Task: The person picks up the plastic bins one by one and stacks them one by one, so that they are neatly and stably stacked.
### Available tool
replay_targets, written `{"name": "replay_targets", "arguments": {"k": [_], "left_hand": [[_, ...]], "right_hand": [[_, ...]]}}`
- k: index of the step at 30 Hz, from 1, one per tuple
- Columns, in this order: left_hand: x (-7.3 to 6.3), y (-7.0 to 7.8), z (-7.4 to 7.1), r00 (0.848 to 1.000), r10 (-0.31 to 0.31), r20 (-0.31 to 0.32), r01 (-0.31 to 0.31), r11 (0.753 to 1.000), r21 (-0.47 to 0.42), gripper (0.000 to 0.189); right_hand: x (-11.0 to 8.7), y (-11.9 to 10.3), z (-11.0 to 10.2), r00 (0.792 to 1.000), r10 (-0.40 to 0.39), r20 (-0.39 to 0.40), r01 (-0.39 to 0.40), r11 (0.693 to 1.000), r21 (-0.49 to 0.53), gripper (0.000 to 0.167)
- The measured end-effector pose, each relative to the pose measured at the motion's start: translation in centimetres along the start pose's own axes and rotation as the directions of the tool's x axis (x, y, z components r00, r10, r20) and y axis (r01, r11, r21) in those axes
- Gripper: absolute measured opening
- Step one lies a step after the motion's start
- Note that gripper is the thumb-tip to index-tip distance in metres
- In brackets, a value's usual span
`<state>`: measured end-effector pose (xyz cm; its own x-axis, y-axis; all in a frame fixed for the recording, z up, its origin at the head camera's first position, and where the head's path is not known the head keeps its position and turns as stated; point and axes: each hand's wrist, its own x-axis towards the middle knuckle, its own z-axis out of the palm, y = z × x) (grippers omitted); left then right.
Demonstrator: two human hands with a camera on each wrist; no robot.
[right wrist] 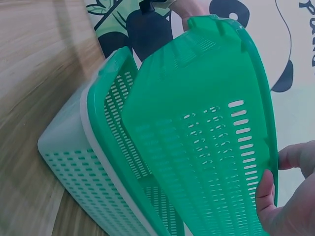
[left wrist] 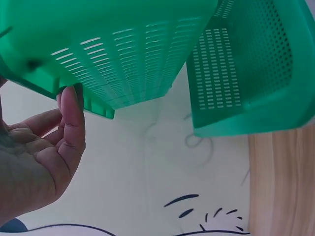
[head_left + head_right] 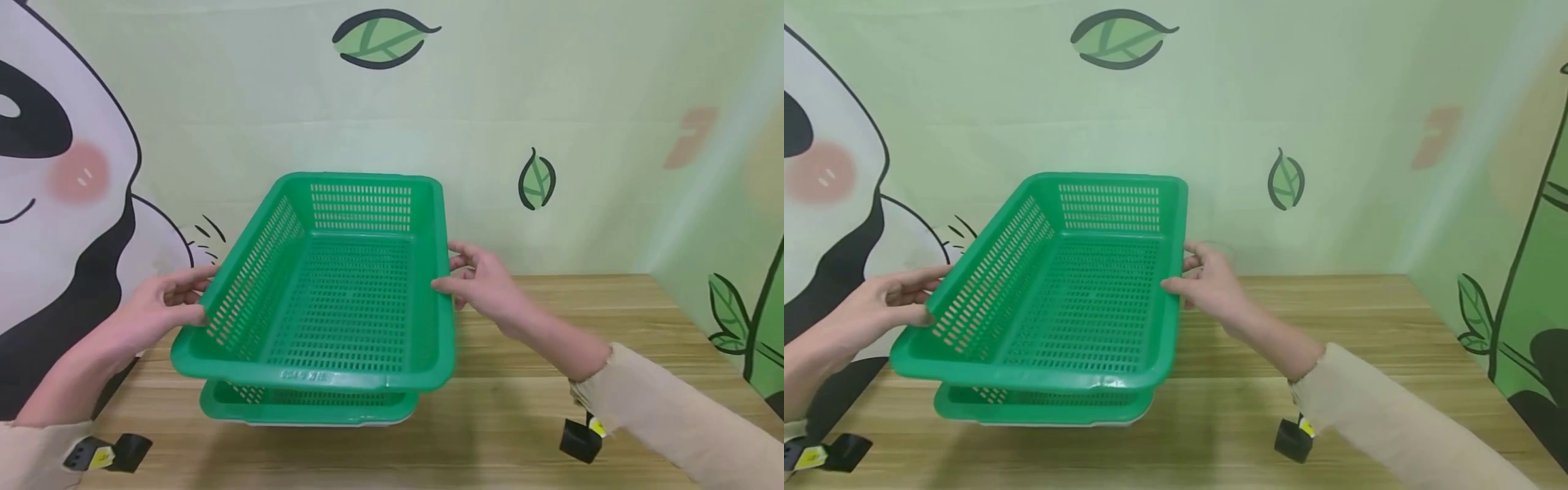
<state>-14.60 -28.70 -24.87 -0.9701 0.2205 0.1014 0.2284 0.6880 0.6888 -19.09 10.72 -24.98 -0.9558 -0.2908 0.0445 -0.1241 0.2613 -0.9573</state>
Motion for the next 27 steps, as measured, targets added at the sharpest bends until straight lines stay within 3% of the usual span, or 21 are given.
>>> {"name": "replay_targets", "arguments": {"k": [12,19,27], "left_hand": [[0.2,-0.4,-0.2,1.0,0.008,-0.008,-0.008,1.0,0.023,0.064],[0.0,-1.5,-0.1,1.0,-0.001,0.017,0.001,0.999,0.039,0.065],[-0.1,-2.7,0.7,0.998,0.066,-0.017,-0.066,0.997,0.028,0.061]], "right_hand": [[-0.1,0.0,0.6,0.999,-0.003,-0.036,0.006,0.996,0.086,0.061],[0.3,0.5,1.4,1.0,0.011,-0.028,-0.008,0.994,0.106,0.06],[0.6,1.9,2.3,1.0,-0.007,-0.025,0.01,0.993,0.12,0.061]]}}
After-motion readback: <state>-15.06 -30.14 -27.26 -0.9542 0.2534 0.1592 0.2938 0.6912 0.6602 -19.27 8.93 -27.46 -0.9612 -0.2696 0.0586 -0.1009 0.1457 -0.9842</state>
